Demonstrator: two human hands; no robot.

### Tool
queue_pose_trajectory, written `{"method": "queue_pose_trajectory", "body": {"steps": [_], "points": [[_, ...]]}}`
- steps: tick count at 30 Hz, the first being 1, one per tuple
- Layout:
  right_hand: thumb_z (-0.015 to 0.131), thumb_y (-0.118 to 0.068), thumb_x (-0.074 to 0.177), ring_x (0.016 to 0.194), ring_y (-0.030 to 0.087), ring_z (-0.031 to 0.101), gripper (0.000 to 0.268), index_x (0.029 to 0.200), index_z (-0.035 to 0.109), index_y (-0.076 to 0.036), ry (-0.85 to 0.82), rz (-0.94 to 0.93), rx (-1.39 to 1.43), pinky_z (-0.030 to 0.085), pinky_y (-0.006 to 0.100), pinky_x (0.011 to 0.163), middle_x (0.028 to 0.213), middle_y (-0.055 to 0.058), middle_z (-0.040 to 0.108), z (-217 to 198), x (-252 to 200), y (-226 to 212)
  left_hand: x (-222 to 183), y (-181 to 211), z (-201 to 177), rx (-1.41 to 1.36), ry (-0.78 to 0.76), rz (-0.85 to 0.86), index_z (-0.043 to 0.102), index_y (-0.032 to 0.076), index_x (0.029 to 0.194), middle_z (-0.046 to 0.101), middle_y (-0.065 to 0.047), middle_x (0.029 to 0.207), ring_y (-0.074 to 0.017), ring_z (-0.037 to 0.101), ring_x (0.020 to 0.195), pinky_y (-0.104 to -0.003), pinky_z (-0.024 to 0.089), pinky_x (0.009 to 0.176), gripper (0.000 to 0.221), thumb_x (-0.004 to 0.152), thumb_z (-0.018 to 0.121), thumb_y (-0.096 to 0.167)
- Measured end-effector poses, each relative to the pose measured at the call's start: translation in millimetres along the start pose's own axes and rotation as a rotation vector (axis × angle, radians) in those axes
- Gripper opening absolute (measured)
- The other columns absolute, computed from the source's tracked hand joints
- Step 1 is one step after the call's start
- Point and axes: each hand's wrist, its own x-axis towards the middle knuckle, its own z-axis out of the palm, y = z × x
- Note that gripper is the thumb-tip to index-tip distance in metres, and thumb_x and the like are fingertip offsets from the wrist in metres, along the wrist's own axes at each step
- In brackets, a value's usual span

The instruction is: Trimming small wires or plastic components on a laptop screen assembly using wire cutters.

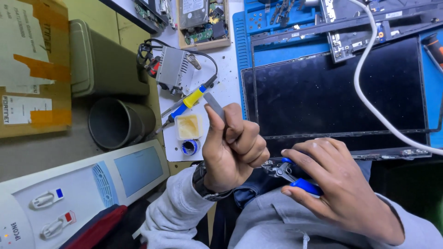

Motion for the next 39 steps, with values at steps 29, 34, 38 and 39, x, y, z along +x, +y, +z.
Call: {"method": "queue_pose_trajectory", "body": {"steps": [29,34,38,39], "points": [[0.059,-0.048,0.093,0.1,0.025,0.062,0.052,0.132,0.063,-0.014,-0.095,0.151,0.113,0.048,0.042,0.086,0.118,0.008,0.064,11.5,-4.8,0.1,-2.1,-7.6,-3.4,-0.016,-0.024,0.061,0.029,0.018,0.078,0.016,0.004,0.055,-0.0082,0.006,0.042,-0.025,0.009,0.038,0.047,0.103,0.029,0.058],[0.065,-0.045,0.091,0.076,0.021,0.061,0.045,0.117,0.065,-0.008,0.022,0.102,0.068,0.049,0.036,0.068,0.094,0.007,0.066,17.8,-7.8,-2.5,-2.4,-8.0,-5.1,-0.023,-0.029,0.103,0.03,0.019,0.078,0.019,0.004,0.056,-0.0084,0.007,0.042,-0.025,0.01,0.037,0.046,0.103,0.028,0.057],[0.067,-0.049,0.089,0.076,0.023,0.063,0.051,0.118,0.064,-0.007,0.053,0.094,-0.108,0.052,0.037,0.067,0.094,0.009,0.066,24.1,-14.2,-4.1,-2.6,-7.1,-6.9,-0.029,-0.038,0.091,0.03,0.018,0.077,0.019,0.004,0.056,-0.0082,0.008,0.042,-0.025,0.011,0.037,0.046,0.103,0.029,0.057],[0.065,-0.05,0.091,0.073,0.023,0.062,0.05,0.116,0.064,-0.007,0.061,0.07,-0.139,0.051,0.036,0.065,0.092,0.009,0.065,24.0,-13.8,-4.7,-2.2,-6.0,-6.3,-0.03,-0.041,0.069,0.03,0.018,0.077,0.018,0.004,0.056,-0.0082,0.008,0.042,-0.025,0.011,0.038,0.047,0.103,0.029,0.057]]}}
